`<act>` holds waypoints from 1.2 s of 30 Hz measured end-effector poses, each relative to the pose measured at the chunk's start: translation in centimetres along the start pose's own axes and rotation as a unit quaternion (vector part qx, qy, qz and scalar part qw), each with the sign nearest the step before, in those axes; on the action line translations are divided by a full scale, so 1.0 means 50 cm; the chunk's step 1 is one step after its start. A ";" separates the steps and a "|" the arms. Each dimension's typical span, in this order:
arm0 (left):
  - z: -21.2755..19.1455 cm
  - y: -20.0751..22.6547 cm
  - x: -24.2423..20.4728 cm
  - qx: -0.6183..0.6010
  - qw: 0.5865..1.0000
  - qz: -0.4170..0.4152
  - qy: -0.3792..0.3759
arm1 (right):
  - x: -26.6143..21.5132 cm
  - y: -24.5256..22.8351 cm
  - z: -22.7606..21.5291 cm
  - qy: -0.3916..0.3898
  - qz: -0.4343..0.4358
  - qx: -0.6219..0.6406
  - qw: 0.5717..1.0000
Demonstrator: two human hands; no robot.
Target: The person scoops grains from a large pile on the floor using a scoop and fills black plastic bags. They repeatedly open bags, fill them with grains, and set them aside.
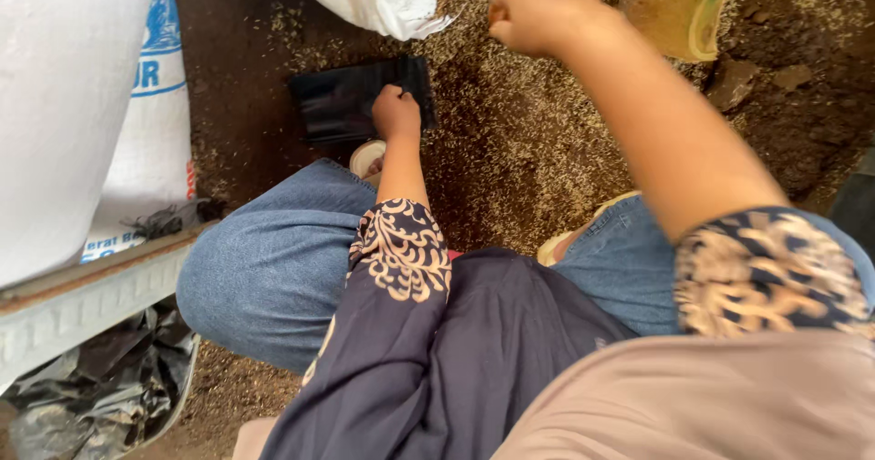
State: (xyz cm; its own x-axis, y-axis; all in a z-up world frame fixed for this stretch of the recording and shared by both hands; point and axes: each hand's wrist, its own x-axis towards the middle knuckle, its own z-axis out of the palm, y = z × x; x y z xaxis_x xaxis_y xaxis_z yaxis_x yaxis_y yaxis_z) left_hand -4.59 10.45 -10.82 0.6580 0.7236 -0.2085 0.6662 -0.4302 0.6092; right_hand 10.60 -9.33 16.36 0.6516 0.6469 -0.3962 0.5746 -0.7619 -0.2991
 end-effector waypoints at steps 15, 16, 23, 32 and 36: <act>-0.039 0.176 -0.141 -0.219 0.946 0.108 -0.212 | 0.040 0.014 0.475 0.043 0.227 0.721 0.653; -0.043 0.182 -0.147 -0.239 0.934 0.119 -0.239 | 0.033 0.019 0.479 0.046 0.226 0.732 0.641; -0.085 0.231 -0.179 -0.254 0.905 0.163 -0.301 | -0.028 0.063 0.464 0.068 0.127 0.823 0.549; -0.099 0.255 -0.207 -0.284 0.885 0.147 -0.339 | -0.084 0.068 0.435 0.077 0.107 0.838 0.529; -0.091 0.251 -0.206 -0.282 0.884 0.166 -0.335 | -0.087 0.062 0.427 0.089 0.092 0.836 0.534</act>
State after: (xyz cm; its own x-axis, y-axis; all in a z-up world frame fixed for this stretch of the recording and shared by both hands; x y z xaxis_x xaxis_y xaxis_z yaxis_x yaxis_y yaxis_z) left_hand -4.58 0.06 2.44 0.9703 0.0447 -0.2376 0.2407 -0.0855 0.9668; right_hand -1.01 -15.18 -1.36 0.7427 0.4367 -0.5076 -0.6554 0.3187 -0.6848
